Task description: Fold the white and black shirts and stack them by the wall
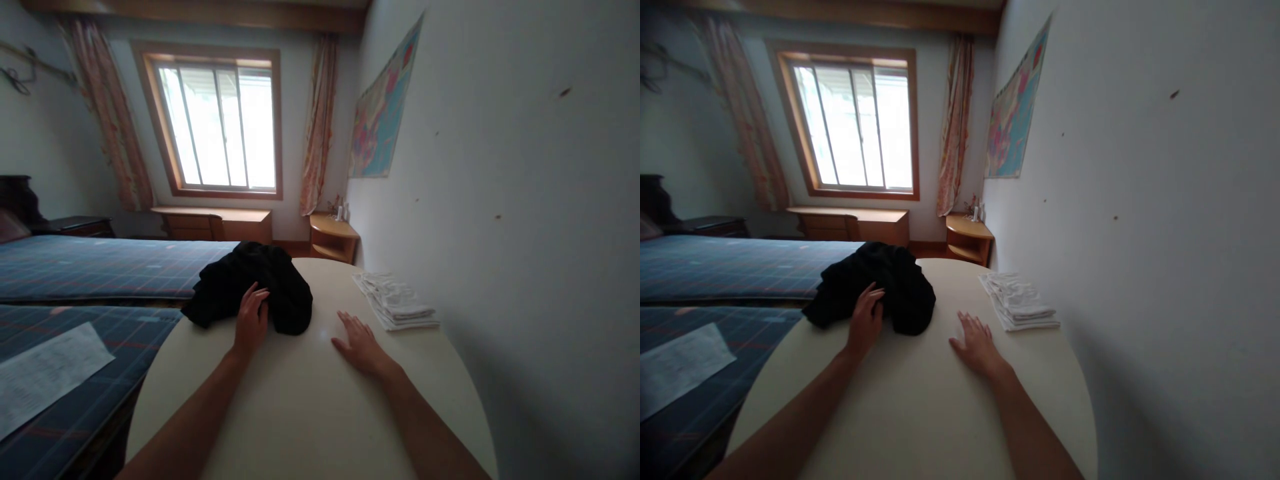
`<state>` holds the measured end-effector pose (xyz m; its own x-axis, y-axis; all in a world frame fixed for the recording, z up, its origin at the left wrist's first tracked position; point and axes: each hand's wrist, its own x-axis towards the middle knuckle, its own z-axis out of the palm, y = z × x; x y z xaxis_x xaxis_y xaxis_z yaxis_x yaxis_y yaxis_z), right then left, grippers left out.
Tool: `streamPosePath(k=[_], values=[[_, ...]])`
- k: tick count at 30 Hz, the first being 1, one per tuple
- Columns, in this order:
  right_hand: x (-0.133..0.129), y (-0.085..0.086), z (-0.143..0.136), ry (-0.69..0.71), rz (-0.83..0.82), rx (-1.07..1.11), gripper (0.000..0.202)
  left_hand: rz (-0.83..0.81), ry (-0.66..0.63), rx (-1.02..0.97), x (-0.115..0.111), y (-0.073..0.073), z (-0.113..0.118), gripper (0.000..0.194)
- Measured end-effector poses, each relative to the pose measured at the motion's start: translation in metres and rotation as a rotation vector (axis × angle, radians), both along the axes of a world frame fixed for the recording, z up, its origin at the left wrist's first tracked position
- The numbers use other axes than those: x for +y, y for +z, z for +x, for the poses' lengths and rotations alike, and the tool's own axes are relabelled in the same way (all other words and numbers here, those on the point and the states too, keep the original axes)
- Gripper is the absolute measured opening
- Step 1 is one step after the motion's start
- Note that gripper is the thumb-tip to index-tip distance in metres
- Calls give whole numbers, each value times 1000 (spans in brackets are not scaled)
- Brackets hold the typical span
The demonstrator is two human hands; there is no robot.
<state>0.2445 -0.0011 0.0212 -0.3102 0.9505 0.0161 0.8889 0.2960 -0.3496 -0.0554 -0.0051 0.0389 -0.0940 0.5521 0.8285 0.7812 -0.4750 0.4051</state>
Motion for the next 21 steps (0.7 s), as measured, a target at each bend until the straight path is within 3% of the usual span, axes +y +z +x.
streamPosePath(k=[4, 6, 7, 9, 11, 14, 16, 18, 21], values=[[-6, 8, -2, 156, 140, 159, 107, -56, -379, 266, -27, 8, 41, 31], [-10, 12, -3, 245, 219, 197, 109, -107, -513, 440, -39, 11, 58, 31], [-11, 14, -3, 271, 243, 198, 105, -127, -521, 500, -43, 13, 64, 32], [-13, 16, -5, 298, 255, 175, 87, -162, -421, 532, -45, 13, 68, 39], [-13, 17, -7, 312, 220, 155, 67, -197, -217, 459, -39, 10, 63, 63], [-13, 21, -13, 312, 120, 157, 54, -301, 39, 318, -23, -3, 45, 91], [-15, 26, -18, 301, 89, 158, 46, -430, 54, 279, -15, -11, 36, 88], [-18, 32, -20, 266, 108, 155, 38, -540, -16, 287, -14, -14, 33, 75], [-19, 41, -15, 118, 154, 204, 38, -583, -152, 303, -24, -6, 40, 59]])
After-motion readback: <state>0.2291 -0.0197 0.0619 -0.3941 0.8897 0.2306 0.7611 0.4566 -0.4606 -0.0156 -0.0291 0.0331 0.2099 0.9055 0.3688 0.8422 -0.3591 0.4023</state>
